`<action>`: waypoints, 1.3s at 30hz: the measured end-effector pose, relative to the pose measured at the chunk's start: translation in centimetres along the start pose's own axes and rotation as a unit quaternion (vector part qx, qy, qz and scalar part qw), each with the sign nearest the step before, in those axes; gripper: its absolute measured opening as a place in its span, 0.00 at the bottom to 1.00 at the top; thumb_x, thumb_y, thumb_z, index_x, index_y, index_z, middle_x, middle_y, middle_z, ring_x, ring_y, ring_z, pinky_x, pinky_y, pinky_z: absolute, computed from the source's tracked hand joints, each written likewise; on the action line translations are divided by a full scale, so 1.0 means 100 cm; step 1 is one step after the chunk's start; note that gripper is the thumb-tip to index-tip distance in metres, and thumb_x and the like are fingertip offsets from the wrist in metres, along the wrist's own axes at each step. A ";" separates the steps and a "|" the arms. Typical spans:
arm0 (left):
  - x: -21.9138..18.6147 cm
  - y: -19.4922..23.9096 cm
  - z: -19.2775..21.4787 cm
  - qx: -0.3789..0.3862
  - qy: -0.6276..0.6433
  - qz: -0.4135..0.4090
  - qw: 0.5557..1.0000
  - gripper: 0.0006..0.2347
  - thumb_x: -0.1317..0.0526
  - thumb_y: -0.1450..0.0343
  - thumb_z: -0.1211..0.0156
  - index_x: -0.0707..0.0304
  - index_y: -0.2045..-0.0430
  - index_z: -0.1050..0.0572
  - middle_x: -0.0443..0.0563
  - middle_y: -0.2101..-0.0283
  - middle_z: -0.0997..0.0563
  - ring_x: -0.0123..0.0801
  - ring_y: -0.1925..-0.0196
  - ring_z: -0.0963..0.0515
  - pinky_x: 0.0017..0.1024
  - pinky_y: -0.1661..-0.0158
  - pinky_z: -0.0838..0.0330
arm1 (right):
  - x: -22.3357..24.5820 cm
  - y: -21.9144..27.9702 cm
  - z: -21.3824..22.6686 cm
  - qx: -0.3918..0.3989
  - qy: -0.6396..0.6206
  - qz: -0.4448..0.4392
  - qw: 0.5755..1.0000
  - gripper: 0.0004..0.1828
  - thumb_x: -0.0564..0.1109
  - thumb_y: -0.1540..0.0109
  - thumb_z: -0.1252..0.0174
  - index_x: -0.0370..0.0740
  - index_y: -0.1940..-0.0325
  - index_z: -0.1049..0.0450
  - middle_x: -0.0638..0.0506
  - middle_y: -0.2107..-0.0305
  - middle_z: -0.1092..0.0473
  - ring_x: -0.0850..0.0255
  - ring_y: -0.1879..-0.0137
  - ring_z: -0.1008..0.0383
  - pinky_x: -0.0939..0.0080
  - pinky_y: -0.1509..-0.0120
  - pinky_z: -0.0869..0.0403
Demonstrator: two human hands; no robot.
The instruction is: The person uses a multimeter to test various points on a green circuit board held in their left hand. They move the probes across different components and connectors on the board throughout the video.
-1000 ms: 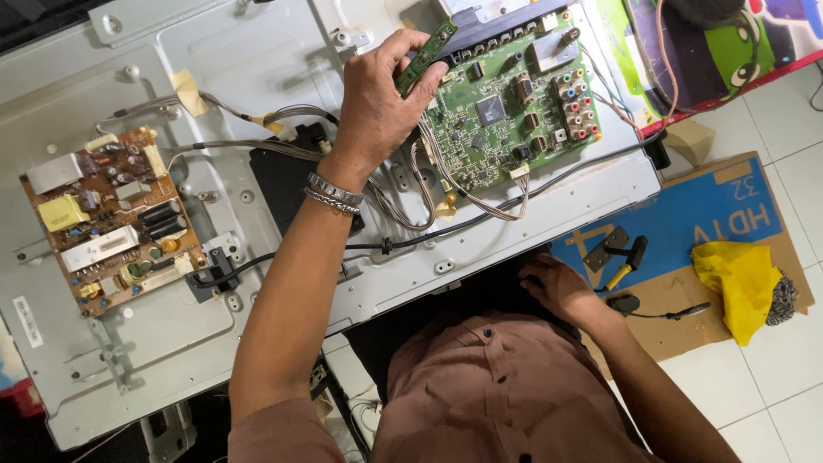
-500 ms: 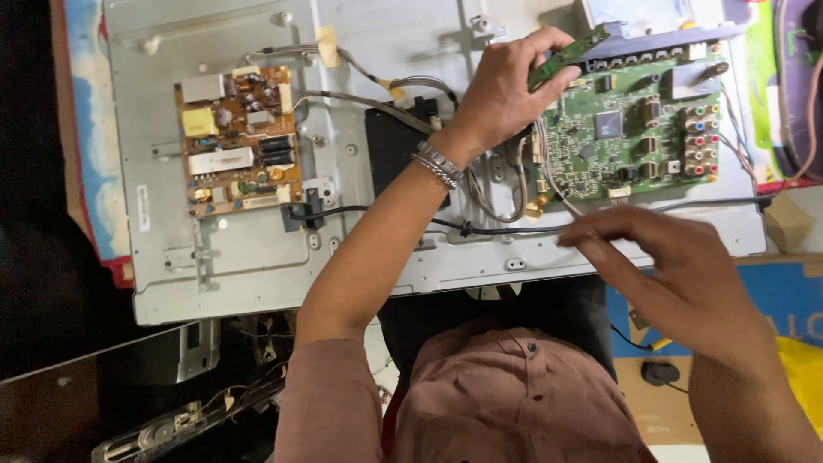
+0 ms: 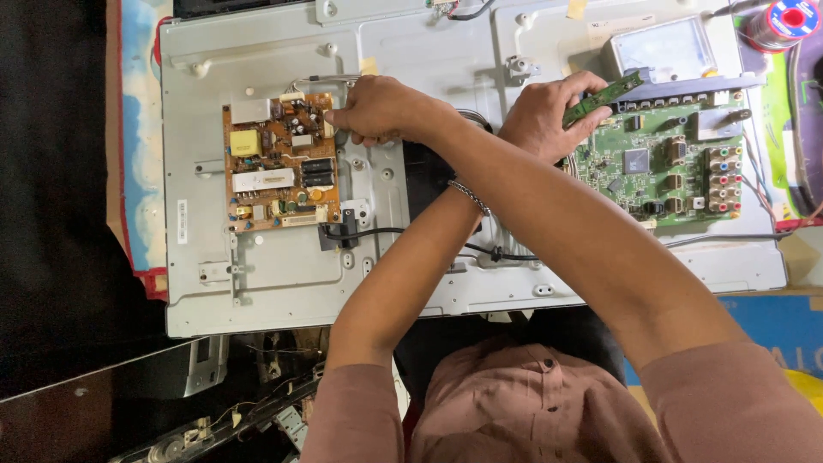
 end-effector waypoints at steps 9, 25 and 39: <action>0.003 0.000 -0.003 0.000 -0.004 -0.016 1.000 0.11 0.48 0.29 0.40 0.44 0.57 0.28 0.43 0.73 0.20 0.31 0.69 0.18 0.33 0.63 0.25 | -0.007 -0.021 -0.003 -0.011 -0.064 0.020 0.998 0.14 0.54 0.32 0.39 0.45 0.62 0.16 0.60 0.72 0.19 0.75 0.70 0.27 0.70 0.59 0.26; 0.015 0.000 -0.025 -0.029 -0.011 -0.040 0.999 0.14 0.52 0.30 0.36 0.46 0.53 0.29 0.40 0.57 0.12 0.33 0.57 0.10 0.32 0.57 0.13 | -0.019 -0.023 -0.015 -0.072 -0.098 0.043 0.992 0.11 0.54 0.33 0.34 0.48 0.62 0.14 0.60 0.77 0.21 0.77 0.70 0.28 0.72 0.56 0.25; 0.013 -0.005 -0.022 0.033 0.004 -0.020 0.999 0.14 0.50 0.28 0.40 0.47 0.51 0.30 0.44 0.53 0.12 0.27 0.69 0.09 0.27 0.60 0.13 | -0.026 -0.027 -0.017 -0.097 -0.091 0.076 0.988 0.13 0.52 0.32 0.33 0.44 0.66 0.15 0.55 0.77 0.21 0.73 0.72 0.23 0.70 0.61 0.18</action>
Point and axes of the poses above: each hand's wrist, its own y-axis away from the middle knuckle, its own z-axis out of the back of the hand, x = y × z, the point moved 1 cm from there along -y, towards the middle knuckle
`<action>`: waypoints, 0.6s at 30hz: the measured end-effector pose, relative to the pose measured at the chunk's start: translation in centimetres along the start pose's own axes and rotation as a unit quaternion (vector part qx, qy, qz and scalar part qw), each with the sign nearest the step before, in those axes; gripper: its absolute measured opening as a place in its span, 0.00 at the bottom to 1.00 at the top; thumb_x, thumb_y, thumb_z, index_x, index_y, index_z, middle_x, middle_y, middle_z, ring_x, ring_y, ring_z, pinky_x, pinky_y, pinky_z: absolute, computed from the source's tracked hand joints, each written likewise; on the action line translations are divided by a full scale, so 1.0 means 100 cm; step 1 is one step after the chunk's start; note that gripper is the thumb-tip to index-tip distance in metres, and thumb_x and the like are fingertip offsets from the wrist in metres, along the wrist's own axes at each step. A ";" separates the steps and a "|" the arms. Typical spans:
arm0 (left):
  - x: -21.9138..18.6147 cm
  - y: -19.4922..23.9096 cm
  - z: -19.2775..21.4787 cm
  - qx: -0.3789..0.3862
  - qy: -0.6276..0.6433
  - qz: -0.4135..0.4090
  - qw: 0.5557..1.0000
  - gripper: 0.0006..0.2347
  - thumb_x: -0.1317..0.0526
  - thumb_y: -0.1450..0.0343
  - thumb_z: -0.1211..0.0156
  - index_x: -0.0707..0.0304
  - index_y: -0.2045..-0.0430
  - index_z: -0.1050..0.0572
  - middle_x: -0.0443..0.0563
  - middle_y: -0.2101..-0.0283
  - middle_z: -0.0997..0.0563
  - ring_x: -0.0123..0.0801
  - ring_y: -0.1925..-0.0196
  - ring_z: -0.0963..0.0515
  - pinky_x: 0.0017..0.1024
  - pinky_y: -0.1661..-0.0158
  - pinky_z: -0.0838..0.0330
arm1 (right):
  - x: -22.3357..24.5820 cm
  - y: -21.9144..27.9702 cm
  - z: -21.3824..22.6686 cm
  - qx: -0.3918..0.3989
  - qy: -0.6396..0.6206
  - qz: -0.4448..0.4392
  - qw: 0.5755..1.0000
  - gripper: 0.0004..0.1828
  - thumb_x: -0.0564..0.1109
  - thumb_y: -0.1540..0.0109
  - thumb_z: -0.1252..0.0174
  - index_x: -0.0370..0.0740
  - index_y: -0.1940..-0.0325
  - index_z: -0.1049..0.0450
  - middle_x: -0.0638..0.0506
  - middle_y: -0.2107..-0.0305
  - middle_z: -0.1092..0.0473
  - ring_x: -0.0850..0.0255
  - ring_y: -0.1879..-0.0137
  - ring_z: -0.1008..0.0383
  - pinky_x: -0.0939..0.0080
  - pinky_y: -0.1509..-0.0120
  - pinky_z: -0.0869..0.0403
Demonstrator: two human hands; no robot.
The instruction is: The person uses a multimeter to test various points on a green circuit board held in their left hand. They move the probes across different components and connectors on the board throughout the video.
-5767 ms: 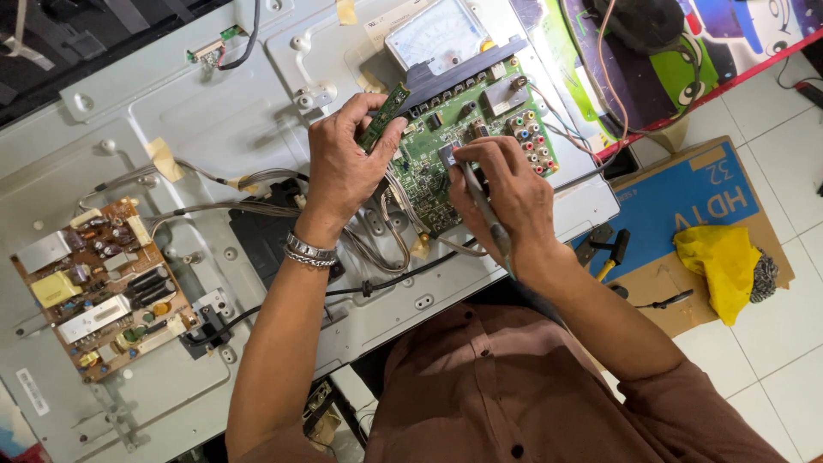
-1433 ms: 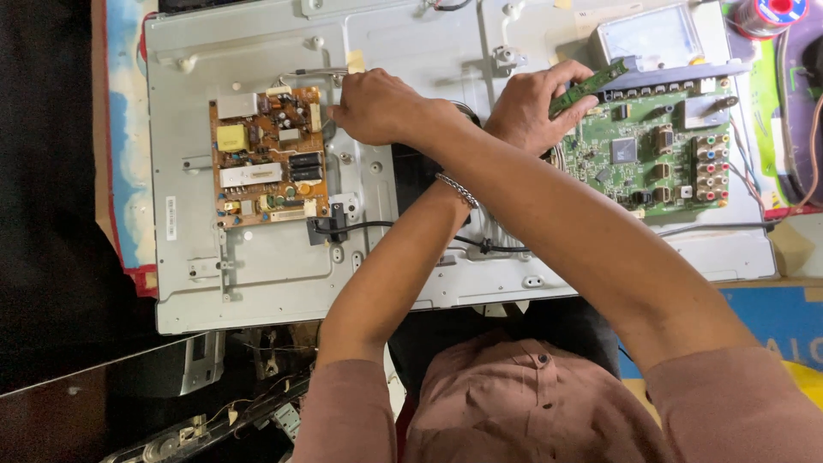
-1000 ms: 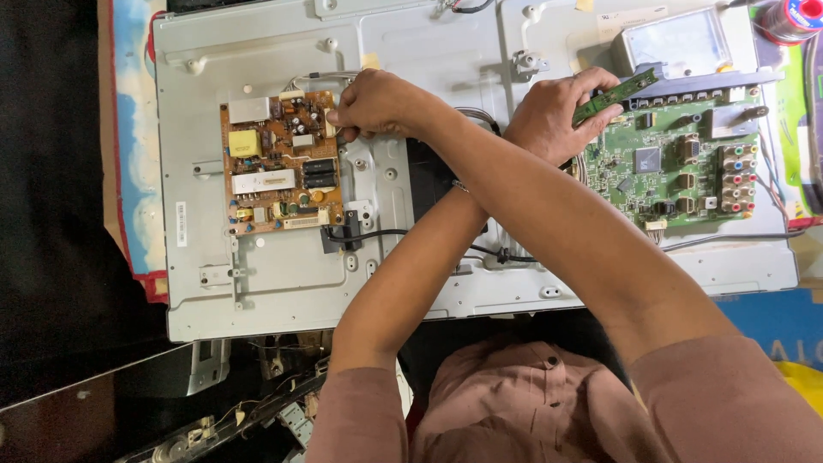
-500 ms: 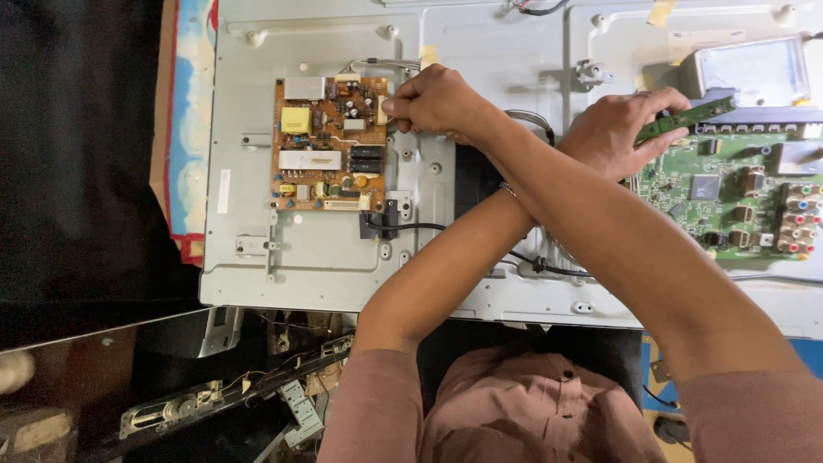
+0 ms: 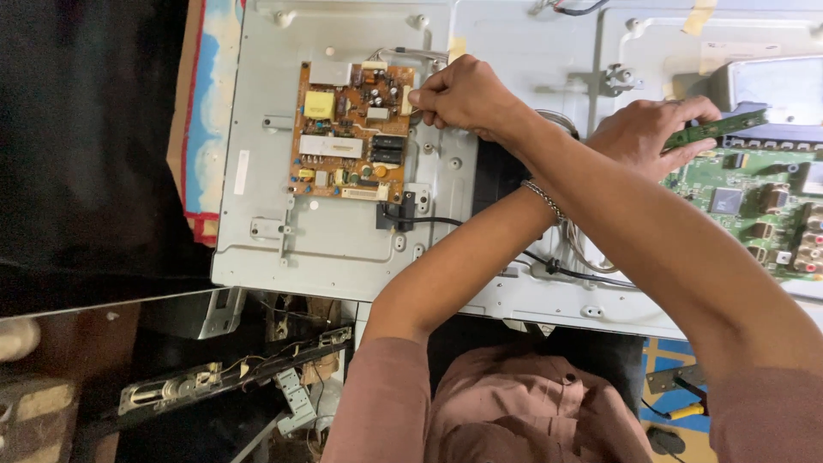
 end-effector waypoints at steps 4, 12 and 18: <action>-0.002 0.001 0.002 0.006 0.004 0.029 1.000 0.13 0.47 0.29 0.40 0.43 0.53 0.29 0.37 0.55 0.12 0.33 0.56 0.11 0.31 0.57 0.19 | 0.016 -0.004 0.013 0.077 0.003 -0.042 0.996 0.10 0.49 0.33 0.33 0.41 0.61 0.15 0.55 0.75 0.21 0.74 0.71 0.28 0.72 0.58 0.23; -0.003 0.002 0.003 -0.020 0.005 -0.007 1.000 0.13 0.51 0.29 0.38 0.45 0.55 0.30 0.35 0.58 0.12 0.32 0.58 0.10 0.32 0.58 0.16 | 0.029 0.021 0.023 0.075 -0.001 -0.078 0.994 0.12 0.50 0.31 0.38 0.43 0.63 0.17 0.55 0.70 0.19 0.75 0.67 0.24 0.71 0.50 0.22; -0.001 0.000 -0.005 -0.042 0.000 0.008 0.999 0.12 0.49 0.30 0.38 0.43 0.56 0.29 0.35 0.59 0.12 0.31 0.59 0.10 0.31 0.59 0.17 | 0.008 0.004 0.022 0.123 -0.057 -0.047 0.990 0.11 0.46 0.29 0.42 0.36 0.55 0.20 0.49 0.65 0.19 0.70 0.62 0.21 0.74 0.58 0.21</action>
Point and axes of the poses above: each hand's wrist, its own y-axis away from the middle knuckle, its own z-axis out of the back of the hand, x = y × z, the point moved 1 cm from there along -y, towards the middle knuckle
